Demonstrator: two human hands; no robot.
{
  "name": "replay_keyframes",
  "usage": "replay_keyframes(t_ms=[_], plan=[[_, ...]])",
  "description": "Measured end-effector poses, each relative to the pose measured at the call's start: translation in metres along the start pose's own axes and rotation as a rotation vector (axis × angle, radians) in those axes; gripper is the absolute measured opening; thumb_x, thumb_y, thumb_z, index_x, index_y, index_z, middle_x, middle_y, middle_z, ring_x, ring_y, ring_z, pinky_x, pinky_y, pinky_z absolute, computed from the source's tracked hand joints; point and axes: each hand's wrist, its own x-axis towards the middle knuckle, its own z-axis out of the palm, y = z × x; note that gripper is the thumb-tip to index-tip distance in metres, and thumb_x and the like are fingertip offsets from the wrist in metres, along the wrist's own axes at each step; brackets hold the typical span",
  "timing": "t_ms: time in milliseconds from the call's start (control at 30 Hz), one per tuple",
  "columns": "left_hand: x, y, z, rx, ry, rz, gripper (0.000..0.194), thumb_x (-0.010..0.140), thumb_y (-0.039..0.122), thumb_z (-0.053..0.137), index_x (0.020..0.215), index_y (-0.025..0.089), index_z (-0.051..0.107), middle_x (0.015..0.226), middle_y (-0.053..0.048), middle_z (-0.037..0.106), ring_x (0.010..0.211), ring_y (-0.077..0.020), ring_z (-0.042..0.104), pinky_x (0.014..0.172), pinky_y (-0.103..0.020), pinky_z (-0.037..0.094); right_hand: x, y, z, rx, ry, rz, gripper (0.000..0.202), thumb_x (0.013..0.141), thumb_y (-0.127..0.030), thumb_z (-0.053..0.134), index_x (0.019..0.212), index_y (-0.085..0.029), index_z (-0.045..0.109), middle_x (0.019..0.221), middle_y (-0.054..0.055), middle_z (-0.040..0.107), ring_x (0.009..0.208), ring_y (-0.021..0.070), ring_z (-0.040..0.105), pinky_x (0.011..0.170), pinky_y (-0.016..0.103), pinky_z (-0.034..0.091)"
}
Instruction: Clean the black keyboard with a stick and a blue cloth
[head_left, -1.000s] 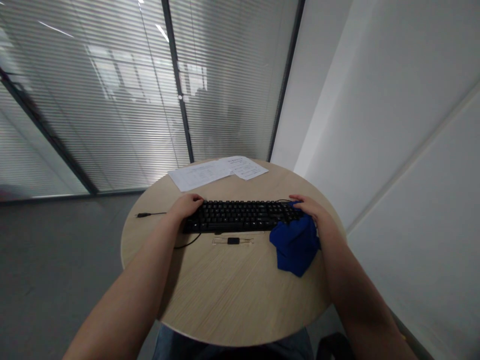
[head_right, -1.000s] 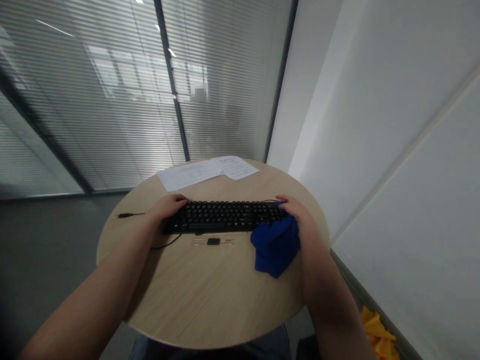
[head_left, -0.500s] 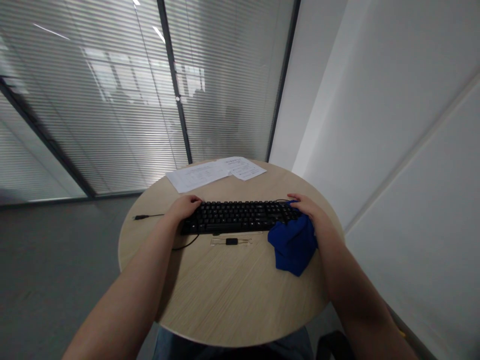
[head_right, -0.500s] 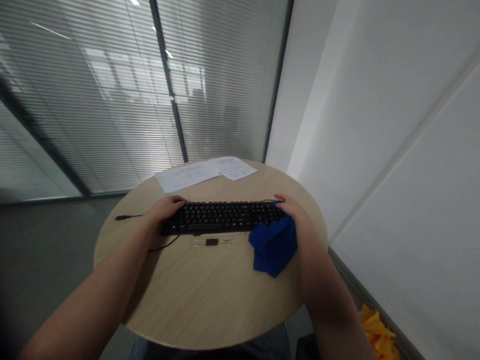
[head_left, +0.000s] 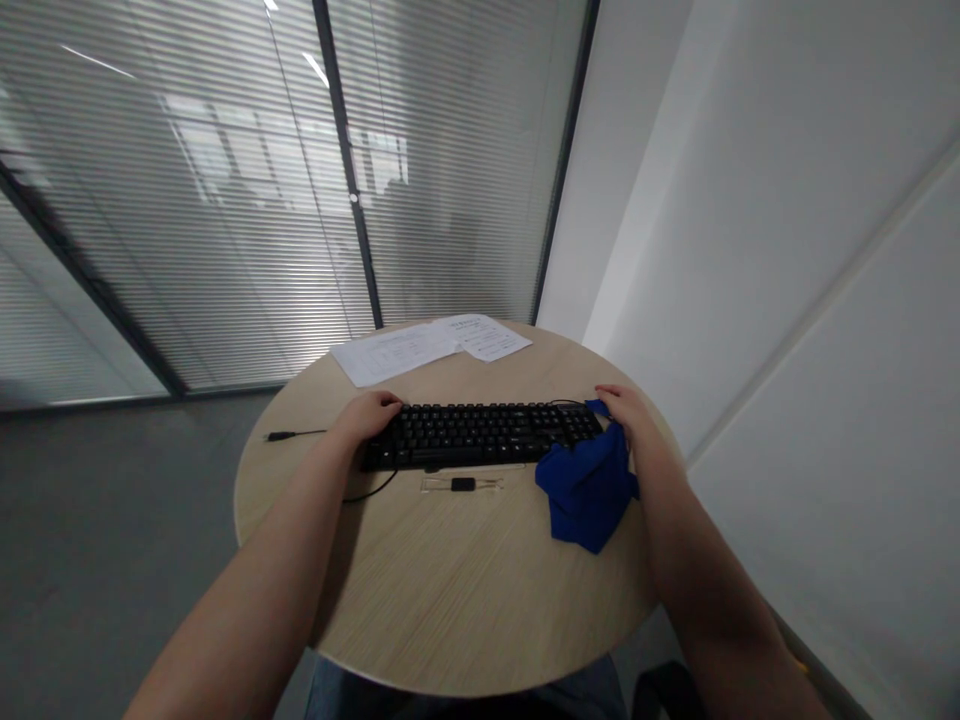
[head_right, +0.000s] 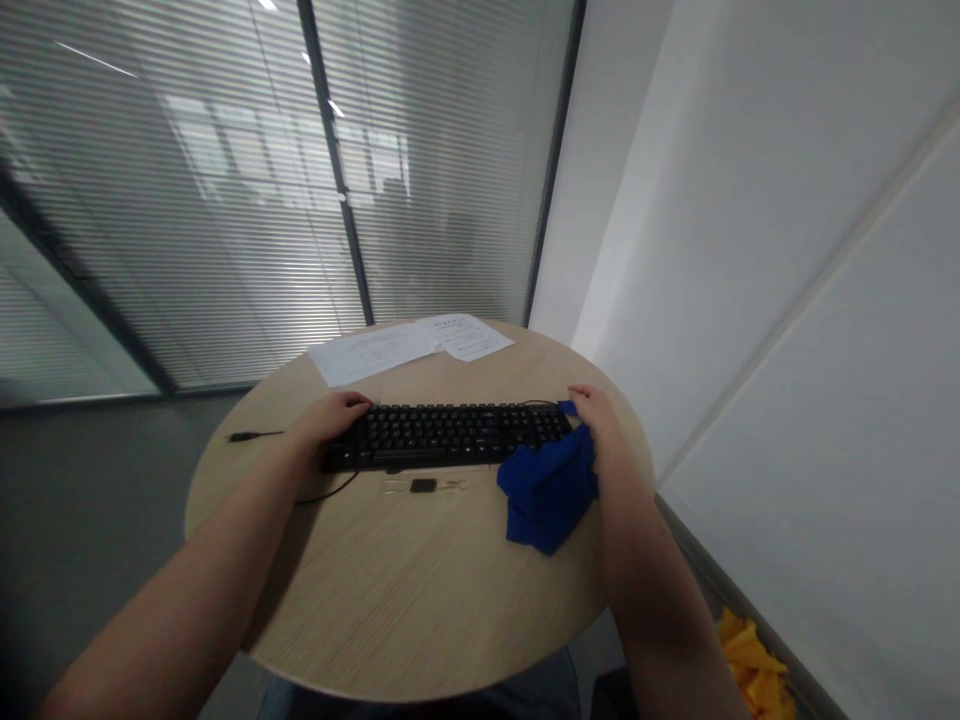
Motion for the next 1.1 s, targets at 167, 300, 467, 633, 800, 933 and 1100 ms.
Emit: replay_keyframes(t_ms=[167,300,467,633,800,933,1100], plan=[[0.001,0.0,0.0,0.012,0.007,0.002,0.035,0.086,0.035,0.051,0.103,0.021,0.078,0.105,-0.006,0.079,0.098,-0.0226,0.071,0.085,-0.026,0.052,-0.006,-0.002,-0.008,0.14,0.009,0.049,0.036,0.081,-0.023,0.061,0.114,-0.016,0.074,0.095,0.009,0.076,0.083,0.0211,0.068,0.073,0.029,0.055],[0.001,0.0,0.0,0.015,0.008,0.0,0.036,0.085,0.034,0.052,0.103,0.02,0.079,0.104,-0.006,0.079,0.098,-0.023,0.071,0.085,-0.026,0.052,-0.014,-0.006,-0.005,0.185,-0.161,0.052,0.055,0.072,-0.013,0.065,0.127,-0.017,0.068,0.089,0.007,0.076,0.072,0.0185,0.067,0.066,0.026,0.053],[0.003,-0.002,0.001,-0.01,0.005,0.005,0.037,0.083,0.034,0.052,0.104,0.019,0.079,0.102,-0.007,0.079,0.096,-0.0239,0.071,0.085,-0.028,0.052,-0.01,0.0,-0.006,0.158,-0.288,0.059,0.071,0.066,-0.007,0.064,0.136,-0.016,0.061,0.1,0.008,0.077,0.075,0.0185,0.069,0.066,0.026,0.054],[0.003,-0.002,0.002,0.004,0.004,-0.001,0.037,0.085,0.035,0.052,0.106,0.019,0.078,0.104,-0.008,0.078,0.099,-0.0242,0.071,0.085,-0.028,0.051,0.001,0.012,-0.005,0.088,-0.31,0.04,0.066,0.068,-0.011,0.066,0.134,-0.018,0.062,0.118,0.01,0.073,0.091,0.0197,0.07,0.076,0.027,0.056],[0.004,-0.004,0.003,-0.027,0.022,0.004,0.033,0.082,0.034,0.055,0.1,0.021,0.079,0.101,-0.006,0.079,0.096,-0.0237,0.071,0.084,-0.028,0.051,0.007,0.017,-0.001,0.077,-0.335,0.063,0.059,0.072,-0.014,0.067,0.13,-0.019,0.065,0.115,0.008,0.074,0.093,0.0199,0.07,0.083,0.029,0.056],[0.005,-0.006,0.004,-0.018,0.016,0.012,0.036,0.083,0.035,0.052,0.101,0.02,0.079,0.101,-0.007,0.079,0.096,-0.0237,0.071,0.084,-0.028,0.051,0.008,0.016,0.001,0.058,-0.344,0.059,0.052,0.071,-0.014,0.067,0.123,-0.018,0.069,0.109,0.008,0.075,0.09,0.0201,0.07,0.081,0.029,0.056],[0.006,-0.006,0.004,-0.027,0.026,0.007,0.033,0.082,0.036,0.055,0.099,0.021,0.079,0.099,-0.007,0.079,0.095,-0.0242,0.071,0.084,-0.028,0.051,0.006,0.015,-0.001,0.101,-0.359,0.095,0.058,0.071,-0.013,0.066,0.129,-0.019,0.066,0.104,0.008,0.076,0.085,0.0204,0.071,0.076,0.029,0.057]])
